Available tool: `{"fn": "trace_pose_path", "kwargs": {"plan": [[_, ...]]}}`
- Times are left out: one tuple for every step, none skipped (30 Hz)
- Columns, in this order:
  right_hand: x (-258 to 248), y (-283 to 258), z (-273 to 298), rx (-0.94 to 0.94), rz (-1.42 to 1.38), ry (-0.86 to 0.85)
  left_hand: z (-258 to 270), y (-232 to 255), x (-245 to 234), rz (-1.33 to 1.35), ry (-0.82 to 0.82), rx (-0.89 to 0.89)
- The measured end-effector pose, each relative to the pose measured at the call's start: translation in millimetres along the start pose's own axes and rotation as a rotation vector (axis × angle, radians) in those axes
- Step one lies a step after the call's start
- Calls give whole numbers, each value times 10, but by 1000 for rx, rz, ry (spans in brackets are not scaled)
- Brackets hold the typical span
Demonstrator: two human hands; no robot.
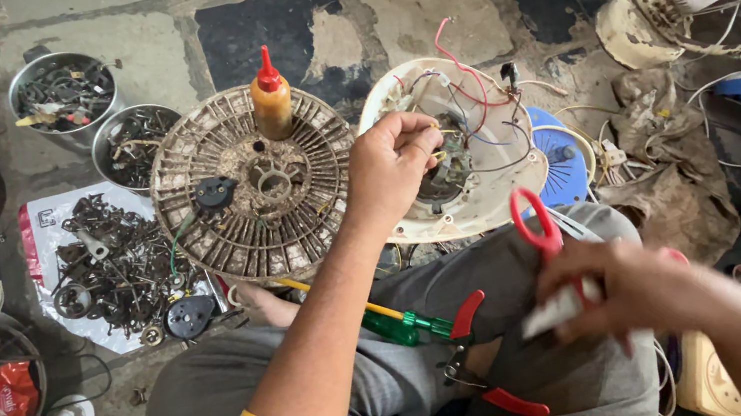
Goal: The person strips and connects electrical wires inside a fan motor housing using pliers and scissors.
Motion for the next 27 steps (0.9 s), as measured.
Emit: {"fn": "trace_pose_path", "kwargs": {"plan": [[240, 132, 127, 145, -24, -138, 0, -10, -3, -8, 10, -13], [364, 143, 212, 171, -39, -173, -2, -9, -10, -18, 12, -16], [479, 148, 286, 196, -53, -209, -1, -10, -16, -28, 15, -19], [563, 158, 339, 221, -70, -241, 1, -14, -22, -41, 15, -22], [551, 170, 369, 237, -28, -218, 10, -25, -21, -43, 16, -25], [513, 175, 376, 252, 13, -191, 10, -33, -19, -46, 14, -28], [458, 176, 350, 268, 54, -165, 9, -46, -20, -49, 13, -30], [273, 124, 266, 233, 56, -22, 3, -54, -19, -44, 8, -20], [70, 74, 163, 198, 58, 121, -3, -65, -22, -39, 3, -10], [-144, 26, 80, 169, 63, 266, -12, -82, 1, -30, -5, 1], [-350, -103, -45, 53, 18, 437, -22, -98, 15, -23, -11, 10], [-545, -225, -145, -66, -26, 606, -30, -107, 13, -18, -14, 18], [-628, -192, -324, -22, -66, 651, -38, -110, 18, -13, -18, 27], [-696, -159, -516, 19, -108, 695, -36, -103, 24, 19, -28, 38], [-727, -200, -726, -44, -217, 701, -27, -88, 32, 52, -38, 50], [-737, -242, -911, -110, -327, 700, -15, -68, 26, 83, -43, 60], [-748, -260, -1020, -110, -273, 700, -12, -24, 17, 14, -37, 84], [-750, -277, -1126, -110, -218, 694, 1, 24, 11, -53, -25, 105], [-740, -288, -1206, -111, -164, 688, 7, 82, 3, -121, -14, 126], [-732, -225, -1241, -70, -167, 701, 17, 128, 13, -111, -17, 135], [-735, -152, -1261, -29, -170, 714, 24, 180, 23, -101, -20, 144], [-721, -79, -1267, 14, -175, 724, 43, 234, 20, -92, -22, 152], [-712, -38, -1273, 10, -208, 746, 79, 280, 1, -176, -9, 151], [-707, 15, -1256, 11, -240, 774, 111, 322, 7, -259, -4, 152], [-693, 62, -1241, 11, -272, 803, 135, 360, 14, -342, 1, 153], [-685, 98, -1235, 7, -303, 829, 159, 441, 20, -402, 16, 200], [-673, 130, -1223, 3, -335, 856, 178, 513, 36, -462, 31, 248]]}}
Point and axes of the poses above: each hand's wrist, its own z-axis away from the middle knuckle, its own x-axis out of the palm, y = z × x, the point moved 10 cm from there along -z, towards the middle knuckle, and after that the axes turned 1 degree about -y, right-handed, at the moved point
